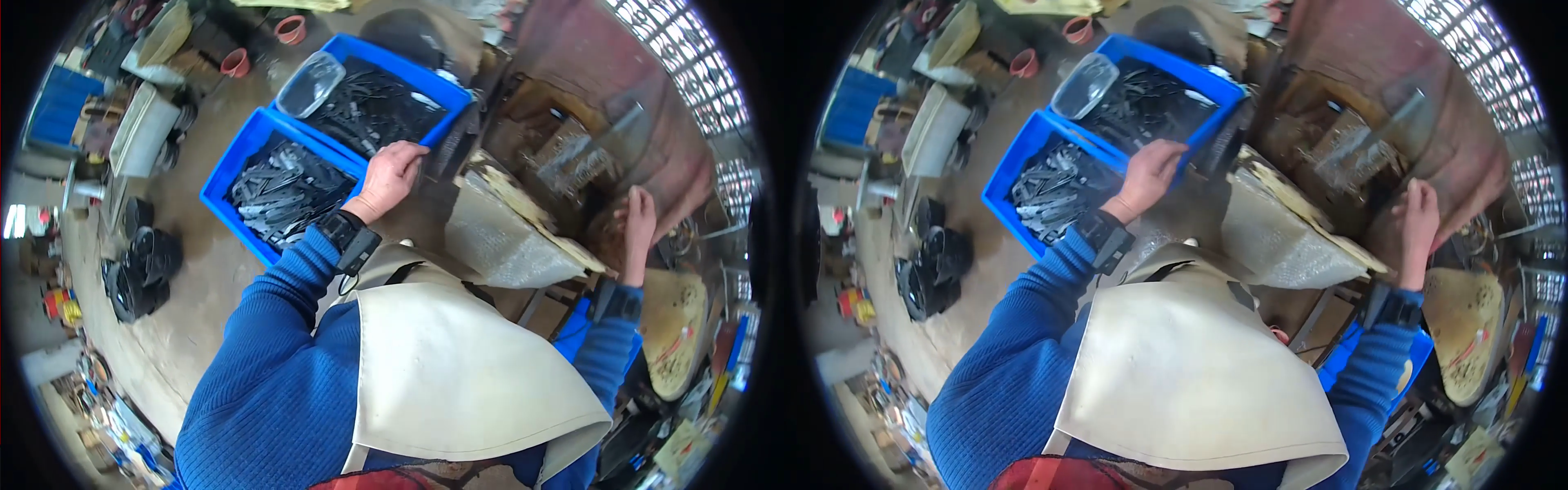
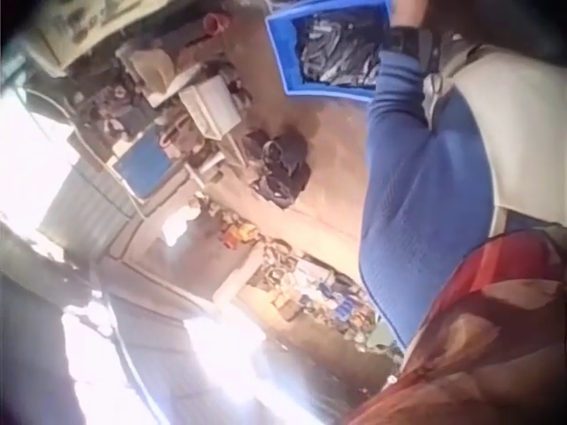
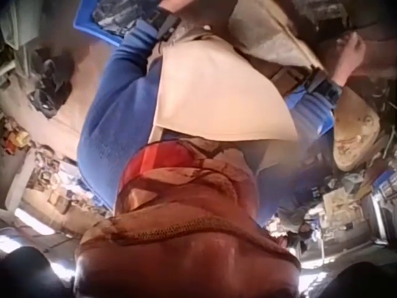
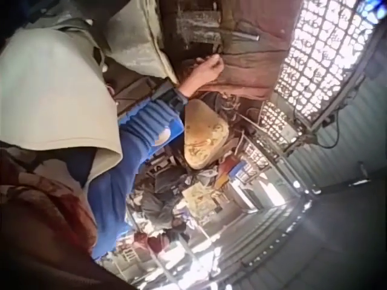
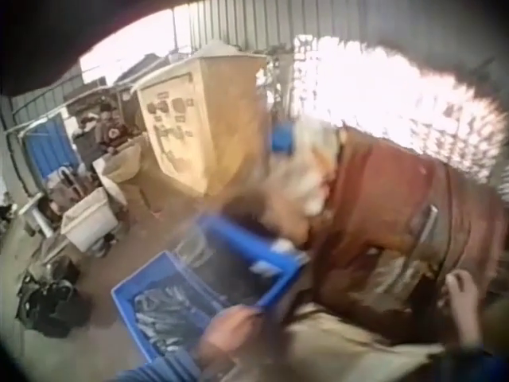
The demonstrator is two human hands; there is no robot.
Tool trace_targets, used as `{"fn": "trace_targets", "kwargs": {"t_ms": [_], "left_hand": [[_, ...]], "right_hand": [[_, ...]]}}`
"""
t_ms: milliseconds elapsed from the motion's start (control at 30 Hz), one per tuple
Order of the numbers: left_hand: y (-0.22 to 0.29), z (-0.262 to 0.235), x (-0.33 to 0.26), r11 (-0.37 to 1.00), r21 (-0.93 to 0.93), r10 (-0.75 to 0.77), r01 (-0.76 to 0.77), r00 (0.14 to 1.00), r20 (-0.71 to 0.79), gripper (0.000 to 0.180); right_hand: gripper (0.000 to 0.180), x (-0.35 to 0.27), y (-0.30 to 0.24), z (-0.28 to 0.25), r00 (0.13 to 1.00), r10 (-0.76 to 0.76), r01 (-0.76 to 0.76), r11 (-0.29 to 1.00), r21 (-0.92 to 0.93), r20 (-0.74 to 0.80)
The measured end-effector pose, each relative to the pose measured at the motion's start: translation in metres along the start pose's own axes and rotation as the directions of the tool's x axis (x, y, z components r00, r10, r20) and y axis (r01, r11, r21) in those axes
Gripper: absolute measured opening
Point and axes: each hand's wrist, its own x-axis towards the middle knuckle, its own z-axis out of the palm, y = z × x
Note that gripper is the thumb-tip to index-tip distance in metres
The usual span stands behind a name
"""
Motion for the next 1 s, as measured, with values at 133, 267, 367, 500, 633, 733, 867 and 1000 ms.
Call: {"fn": "trace_targets", "kwargs": {"t_ms": [133, 267, 367, 500, 633, 733, 867, 1000], "left_hand": [[-0.046, -0.047, -0.029, 0.98, 0.086, -0.17, 0.181, 0.978, -0.125, 0.016], [-0.079, -0.089, -0.059, 0.927, 0.123, -0.315, 0.353, 0.915, -0.254, 0.015], [-0.09, -0.097, -0.063, 0.909, 0.104, -0.359, 0.403, 0.886, -0.292, 0.015], [-0.099, -0.096, -0.062, 0.895, 0.095, -0.392, 0.436, 0.87, -0.299, 0.014], [-0.1, -0.074, -0.035, 0.902, 0.095, -0.388, 0.422, 0.886, -0.256, 0.014], [-0.103, -0.05, -0.008, 0.919, 0.068, -0.368, 0.387, 0.909, -0.197, 0.014], [-0.117, -0.012, 0.026, 0.856, 0.17, -0.491, 0.488, 0.871, -0.028, 0.018], [-0.142, 0.023, 0.047, 0.677, 0.509, -0.687, 0.532, 0.705, 0.178, 0.022]], "right_hand": [[0.048, 0.076, -0.035, 0.031, 0.996, -0.046, 0.032, 0.982, -0.187, -0.07], [0.059, 0.128, -0.068, 0.062, 0.999, 0.035, -0.047, 0.939, -0.341, -0.041], [0.065, 0.174, -0.063, 0.053, 0.999, 0.021, -0.038, 0.867, -0.497, -0.04], [0.075, 0.213, -0.046, 0.053, 0.998, -0.059, 0.04, 0.713, -0.7, -0.002], [0.081, 0.233, -0.039, 0.047, 0.998, -0.063, 0.037, 0.654, -0.755, -0.006], [0.081, 0.24, -0.024, 0.041, 0.997, -0.07, 0.023, 0.627, -0.779, -0.027], [0.082, 0.241, -0.016, 0.041, 0.983, -0.156, 0.031, 0.655, -0.755, -0.095], [0.081, 0.224, -0.035, 0.051, 0.998, -0.003, -0.038, 0.694, -0.719, -0.056]]}}
